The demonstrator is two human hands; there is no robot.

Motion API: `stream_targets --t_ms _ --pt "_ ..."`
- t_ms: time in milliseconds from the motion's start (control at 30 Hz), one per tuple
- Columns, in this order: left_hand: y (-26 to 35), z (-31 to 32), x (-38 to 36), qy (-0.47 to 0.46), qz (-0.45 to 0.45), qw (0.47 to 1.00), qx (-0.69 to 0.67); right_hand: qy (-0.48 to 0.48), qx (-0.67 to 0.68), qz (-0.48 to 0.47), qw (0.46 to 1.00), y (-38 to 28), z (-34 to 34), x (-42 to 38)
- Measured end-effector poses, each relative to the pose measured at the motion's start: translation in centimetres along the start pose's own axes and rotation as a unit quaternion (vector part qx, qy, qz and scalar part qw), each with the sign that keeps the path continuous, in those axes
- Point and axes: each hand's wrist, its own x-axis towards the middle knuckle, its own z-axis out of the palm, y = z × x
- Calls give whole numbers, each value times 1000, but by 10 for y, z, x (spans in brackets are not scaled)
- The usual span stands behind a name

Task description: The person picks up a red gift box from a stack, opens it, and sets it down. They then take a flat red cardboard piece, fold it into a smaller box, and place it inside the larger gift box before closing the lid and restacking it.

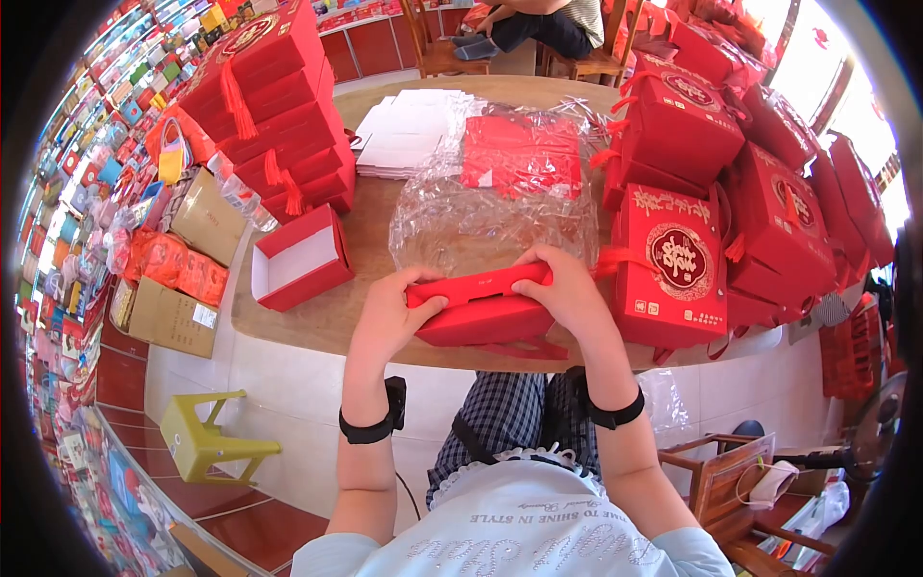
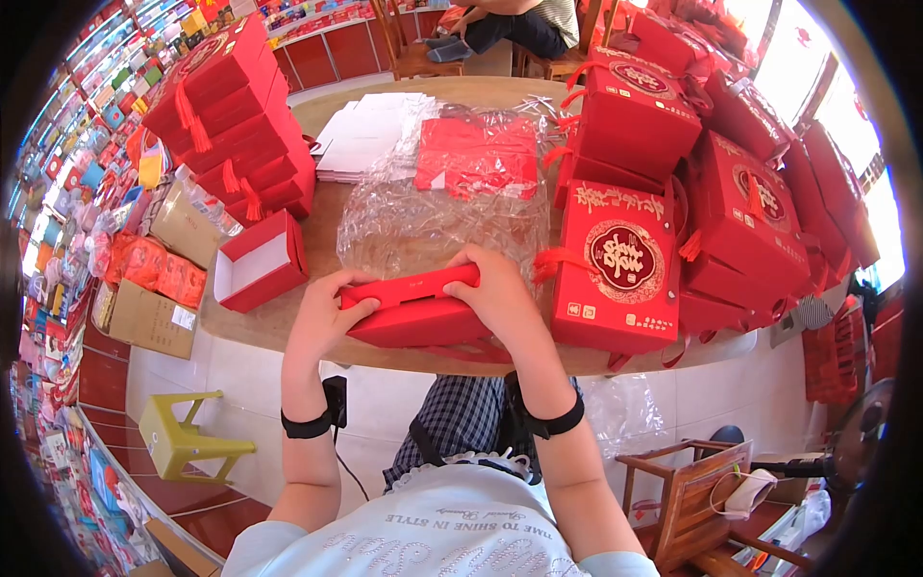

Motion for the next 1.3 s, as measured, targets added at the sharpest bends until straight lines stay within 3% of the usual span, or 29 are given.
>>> stream_targets --t_ms 100,200,267,333,367,433,567,600,633,667,700,767,833,867,900,933,1000,1133,1200,1233,1300 --pt "-7 0 -1 1 8 1000 -24 -27 -10 7 1000 -3 -3 0" --pt "-5 -3 -2 -12 -20 996 -84 -17 11 -55 998 4 -3 0" --pt "3 -4 -6 -32 -50 990 -127 -13 112 -31 993 7 -2 -2" --pt "17 1 -12 -24 49 994 90 17 104 -25 994 12 5 -3" --pt "23 8 -16 -26 48 995 90 45 97 -20 994 14 9 -5" --pt "33 22 -21 68 109 914 384 38 93 -23 995 13 10 -5" --pt "38 34 -14 72 145 902 400 3 139 -15 990 13 14 -4" --pt "39 41 -10 27 136 916 376 3 139 -15 990 11 18 -6" --pt "39 44 -9 -17 127 928 351 2 252 4 968 7 23 -9" --pt "41 41 -9 -15 126 928 351 -1 362 22 932 3 27 -12" --pt "45 35 -12 -8 96 947 307 -1 361 20 932 1 30 -14" --pt "50 20 -21 -5 65 963 262 86 479 -37 873 -4 33 -22" --pt "47 1 -33 106 54 985 128 141 433 -71 888 -22 27 -32" --pt "40 -6 -38 104 53 985 130 193 383 -106 897 -28 25 -36" --pt "31 -12 -42 142 30 988 -52 193 385 -105 896 -25 26 -40" --pt "23 -15 -47 177 5 957 -230 229 330 -138 905 -21 26 -44" --pt "6 -11 -55 215 -34 933 -288 261 278 -171 909 -19 29 -49" --pt "-13 6 -60 244 -121 861 -430 170 378 -156 897 -38 23 -59" --pt "-16 16 -59 203 -128 841 -484 0 154 -183 971 -48 14 -61" --pt "-16 21 -60 164 -135 818 -534 -79 102 -190 973 -47 12 -63" --pt "-16 33 -63 149 -149 835 -509 -135 95 -173 971 -44 16 -69"
